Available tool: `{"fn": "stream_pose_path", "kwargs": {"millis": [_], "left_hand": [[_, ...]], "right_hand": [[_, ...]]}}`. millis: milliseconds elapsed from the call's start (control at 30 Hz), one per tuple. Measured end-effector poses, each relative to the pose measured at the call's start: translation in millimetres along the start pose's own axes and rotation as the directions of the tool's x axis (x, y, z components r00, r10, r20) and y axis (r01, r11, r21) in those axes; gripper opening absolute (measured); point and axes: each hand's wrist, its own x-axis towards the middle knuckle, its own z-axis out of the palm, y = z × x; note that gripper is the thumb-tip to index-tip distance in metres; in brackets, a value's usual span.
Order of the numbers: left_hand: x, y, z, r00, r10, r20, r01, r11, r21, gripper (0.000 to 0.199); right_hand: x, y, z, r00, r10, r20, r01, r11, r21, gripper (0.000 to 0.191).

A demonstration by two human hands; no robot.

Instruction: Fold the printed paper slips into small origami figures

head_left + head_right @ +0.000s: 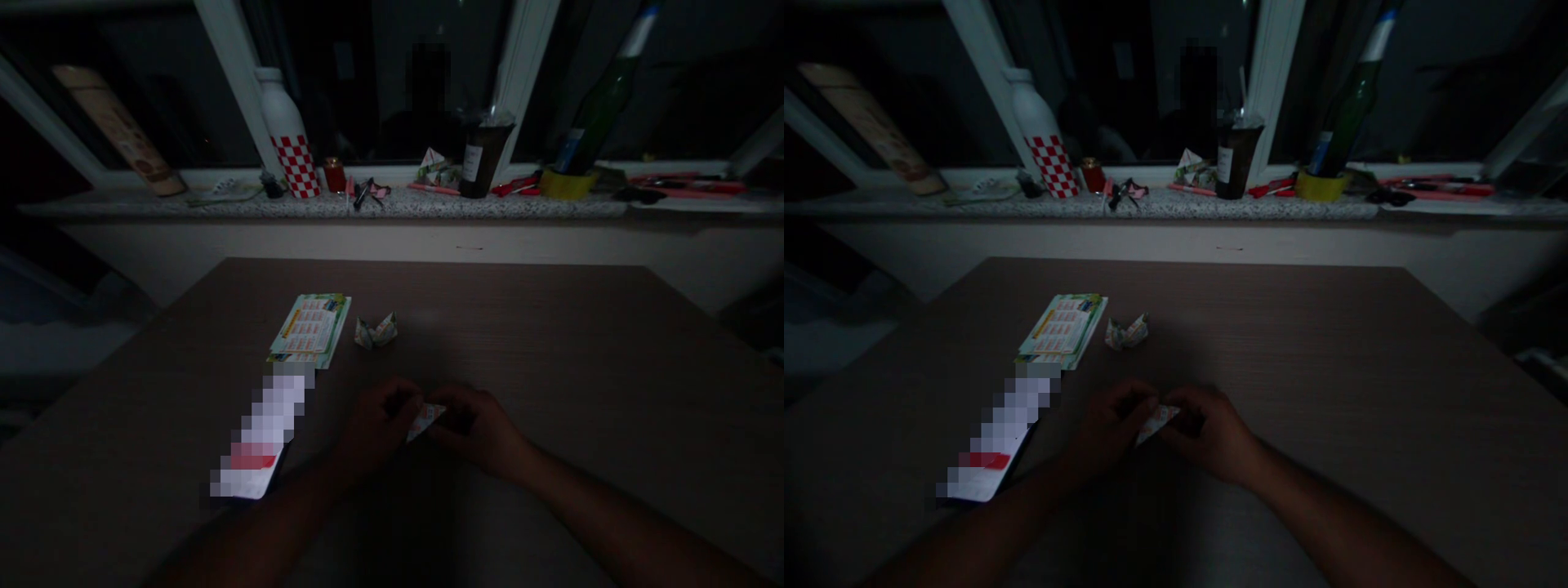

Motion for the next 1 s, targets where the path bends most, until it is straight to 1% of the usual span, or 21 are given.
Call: {"fn": "stream_pose_path", "kwargs": {"millis": [167,333,500,633,867,1000], "left_hand": [[0.1,1.3,-0.8,1.0,0.008,0.004,-0.008,1.0,0.019,0.013],[0.7,2.3,-1.5,0.999,-0.014,0.046,0.013,1.0,0.023,0.014],[1.9,0.7,-1.9,0.997,0.012,0.071,-0.015,0.999,0.043,0.015],[1.6,-0.1,-1.9,0.998,0.013,0.061,-0.015,0.999,0.035,0.015],[0.4,3.1,-1.2,1.0,0.002,0.014,-0.002,1.0,0.018,0.014],[-0.6,4.5,-0.9,1.0,0.002,0.005,-0.002,1.0,-0.01,0.012]], "right_hand": [[-0.6,1.0,-0.1,1.0,-0.001,-0.009,0.001,1.0,-0.001,0.02],[-1.5,2.1,-0.6,1.0,0.004,-0.003,-0.004,1.0,0.005,0.02],[-1.8,0.4,-1.1,1.0,0.005,0.006,-0.005,1.0,-0.001,0.019],[-1.9,2.6,-0.4,1.0,0.005,0.003,-0.005,1.0,0.01,0.022],[-2.3,1.3,0.4,0.999,-0.01,-0.034,0.008,0.999,-0.047,0.021],[-4.2,0.3,0.8,0.996,-0.066,-0.06,0.059,0.992,-0.109,0.024]]}}
